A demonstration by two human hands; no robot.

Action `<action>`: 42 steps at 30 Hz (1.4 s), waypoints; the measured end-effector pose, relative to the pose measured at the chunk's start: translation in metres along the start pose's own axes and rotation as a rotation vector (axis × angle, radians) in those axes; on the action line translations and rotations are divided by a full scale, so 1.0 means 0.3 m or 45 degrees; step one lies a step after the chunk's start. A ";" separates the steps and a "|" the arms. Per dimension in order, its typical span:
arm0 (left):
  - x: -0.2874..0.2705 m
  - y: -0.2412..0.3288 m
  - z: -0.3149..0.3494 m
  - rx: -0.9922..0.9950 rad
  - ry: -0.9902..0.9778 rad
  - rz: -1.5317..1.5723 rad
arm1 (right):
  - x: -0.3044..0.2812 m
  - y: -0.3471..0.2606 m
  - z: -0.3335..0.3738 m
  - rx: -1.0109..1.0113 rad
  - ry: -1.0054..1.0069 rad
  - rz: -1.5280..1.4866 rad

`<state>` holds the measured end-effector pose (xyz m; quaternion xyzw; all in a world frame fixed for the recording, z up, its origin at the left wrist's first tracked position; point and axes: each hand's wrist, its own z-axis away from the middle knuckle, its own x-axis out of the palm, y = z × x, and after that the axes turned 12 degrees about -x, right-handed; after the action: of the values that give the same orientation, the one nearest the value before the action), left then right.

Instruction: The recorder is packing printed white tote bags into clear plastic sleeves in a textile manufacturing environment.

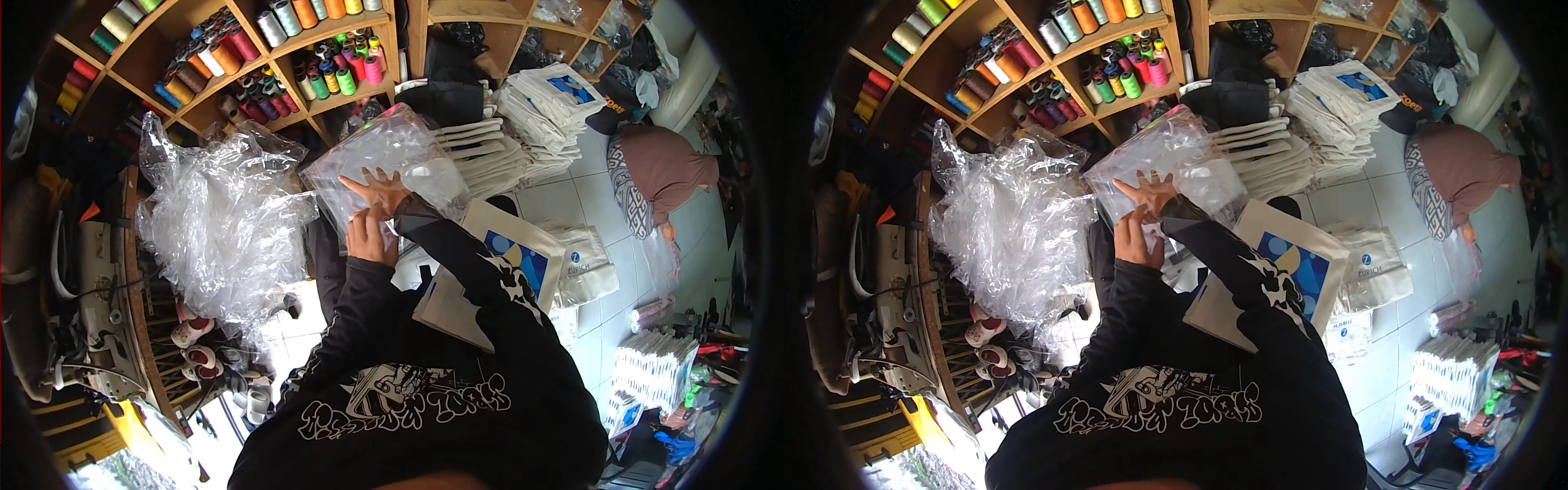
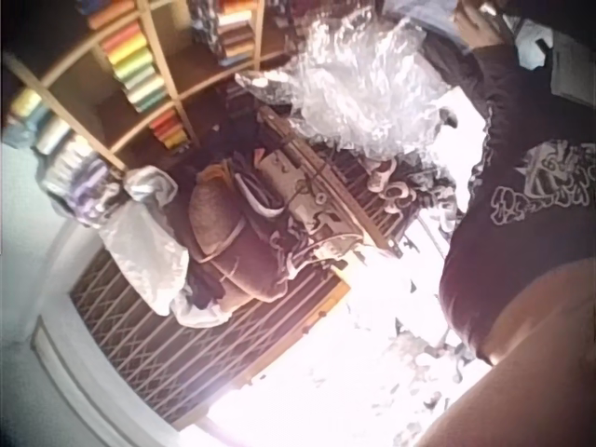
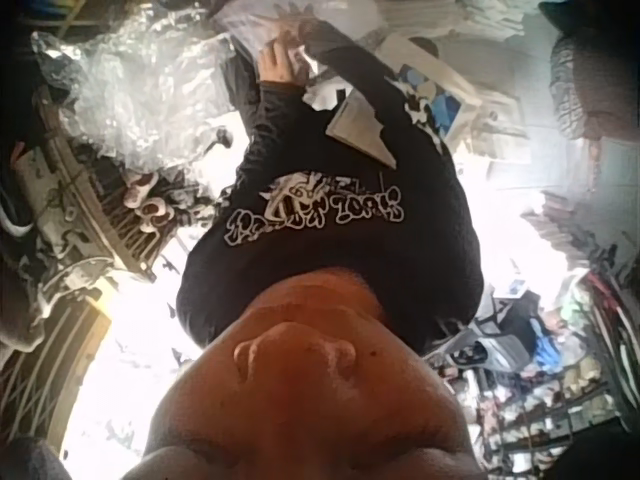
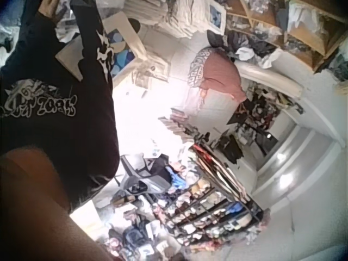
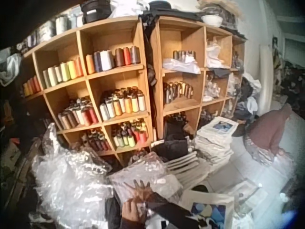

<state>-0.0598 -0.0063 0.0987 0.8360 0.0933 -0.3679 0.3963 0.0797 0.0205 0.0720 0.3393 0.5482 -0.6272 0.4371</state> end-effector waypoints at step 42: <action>-0.028 -0.077 -0.028 0.523 -0.268 0.000 | 0.217 -0.163 1.211 1.476 0.875 -0.296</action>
<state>-0.0717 0.0164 0.0942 0.8561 -0.0255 -0.4644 0.2253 0.0290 -0.3477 0.0936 0.6372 0.2643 -0.7190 -0.0842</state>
